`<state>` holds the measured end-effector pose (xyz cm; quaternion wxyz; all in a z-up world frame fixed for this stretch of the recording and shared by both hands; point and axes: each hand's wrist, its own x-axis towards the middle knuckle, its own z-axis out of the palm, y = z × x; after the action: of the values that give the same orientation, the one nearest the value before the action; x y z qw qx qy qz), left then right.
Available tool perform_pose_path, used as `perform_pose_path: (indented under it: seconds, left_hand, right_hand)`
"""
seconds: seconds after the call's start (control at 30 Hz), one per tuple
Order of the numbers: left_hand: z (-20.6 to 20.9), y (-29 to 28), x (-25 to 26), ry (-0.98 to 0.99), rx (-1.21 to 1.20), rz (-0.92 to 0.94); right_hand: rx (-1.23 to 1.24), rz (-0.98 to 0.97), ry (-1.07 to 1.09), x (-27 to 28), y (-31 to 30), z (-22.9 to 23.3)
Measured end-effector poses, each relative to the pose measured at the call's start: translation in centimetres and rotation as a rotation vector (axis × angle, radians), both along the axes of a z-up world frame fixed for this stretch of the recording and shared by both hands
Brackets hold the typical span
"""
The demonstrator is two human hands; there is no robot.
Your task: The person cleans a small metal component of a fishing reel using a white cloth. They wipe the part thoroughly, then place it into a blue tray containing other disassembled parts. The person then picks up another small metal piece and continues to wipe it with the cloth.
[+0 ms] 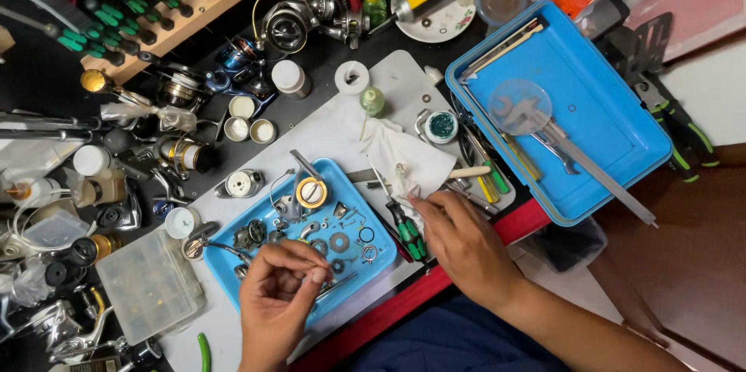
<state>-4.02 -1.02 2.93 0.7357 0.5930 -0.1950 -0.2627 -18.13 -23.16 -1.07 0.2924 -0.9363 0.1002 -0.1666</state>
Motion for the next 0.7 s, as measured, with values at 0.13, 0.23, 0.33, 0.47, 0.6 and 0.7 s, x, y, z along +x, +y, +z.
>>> perform_pose_path:
  seconds: [0.13, 0.23, 0.33, 0.47, 0.6, 0.7]
  left_hand:
    - [-1.0, -2.1, -2.7, 0.065, 0.092, 0.008]
    - [-0.5, -4.7, -4.0, 0.042, 0.075, -0.068]
    - [-0.3, -6.2, -5.0, 0.018, 0.107, -0.112]
    - [0.1, -7.2, -5.7, -0.017, 0.146, -0.122]
    - [-0.3, -6.6, -6.2, -0.025, 0.184, -0.062]
    - [-0.7, -5.1, -6.7, -0.017, 0.2, 0.021]
  right_hand:
    - [-0.007, 0.026, -0.073, -0.5, -0.5, 1.4]
    - [-0.015, 0.058, -0.119, -1.7, -0.9, 2.0]
    - [0.029, 0.117, -0.151, -3.2, -1.5, 1.6]
    - [0.022, 0.185, -0.229, -4.4, -2.8, 0.7]
    - [-0.021, 0.147, -0.297, -4.0, -3.6, 0.6]
    - [0.007, 0.04, -0.246, -3.1, -4.2, 0.8]
